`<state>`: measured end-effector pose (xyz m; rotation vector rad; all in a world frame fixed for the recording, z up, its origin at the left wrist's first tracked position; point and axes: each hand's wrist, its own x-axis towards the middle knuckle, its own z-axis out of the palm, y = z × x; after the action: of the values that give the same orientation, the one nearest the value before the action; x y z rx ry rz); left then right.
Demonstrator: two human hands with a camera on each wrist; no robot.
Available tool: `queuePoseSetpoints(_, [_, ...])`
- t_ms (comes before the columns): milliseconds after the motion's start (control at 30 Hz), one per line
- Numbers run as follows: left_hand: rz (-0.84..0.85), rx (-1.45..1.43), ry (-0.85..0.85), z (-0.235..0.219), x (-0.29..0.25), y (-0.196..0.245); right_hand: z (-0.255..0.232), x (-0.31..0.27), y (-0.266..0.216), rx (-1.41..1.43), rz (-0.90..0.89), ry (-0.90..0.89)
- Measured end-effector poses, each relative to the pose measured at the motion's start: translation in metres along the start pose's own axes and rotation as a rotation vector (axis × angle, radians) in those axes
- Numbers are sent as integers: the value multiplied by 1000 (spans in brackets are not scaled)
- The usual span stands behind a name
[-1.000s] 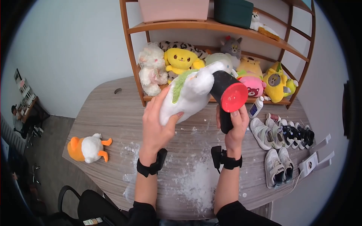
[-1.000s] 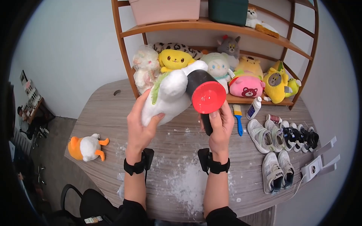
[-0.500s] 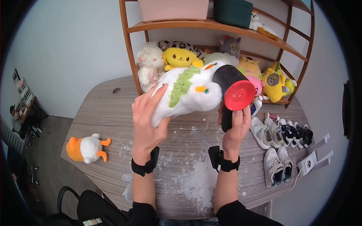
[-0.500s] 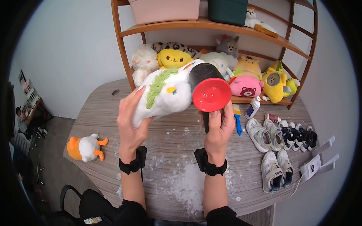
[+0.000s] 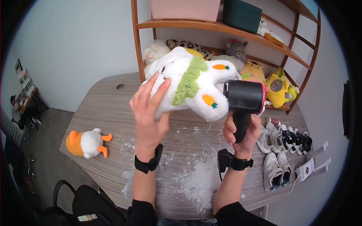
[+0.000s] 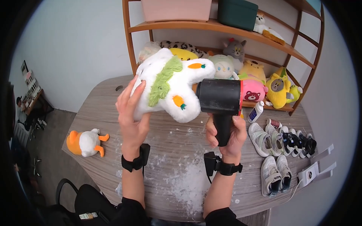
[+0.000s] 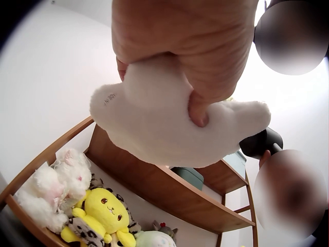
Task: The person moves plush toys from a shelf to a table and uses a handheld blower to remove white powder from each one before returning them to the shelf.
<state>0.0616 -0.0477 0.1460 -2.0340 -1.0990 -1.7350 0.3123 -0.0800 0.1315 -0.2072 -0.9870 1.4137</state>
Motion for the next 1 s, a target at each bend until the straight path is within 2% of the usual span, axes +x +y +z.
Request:
queuePoseSetpoints(200, [-26,99,74,5,-1,2,-10,-7,-2,27,-12,-95])
queuePoseSetpoints(300, [-33,206,87,2,0,4,0,-5,-2,-243,-88,-51])
queuePoseSetpoints(467, [21,318,148,0,-2,3,17,3,1,-317,-105,-52])
queuePoseSetpoints(600, [92,341,203,3,-7,0,36,5,7,-487,-85,-30])
queuePoseSetpoints(733, [156,394,254,2,-7,2,43,11,19,-528,-143,55])
queuePoseSetpoints(1000, [275,335,293,-7,-4,-1,33,16,11,-533,-234,276])
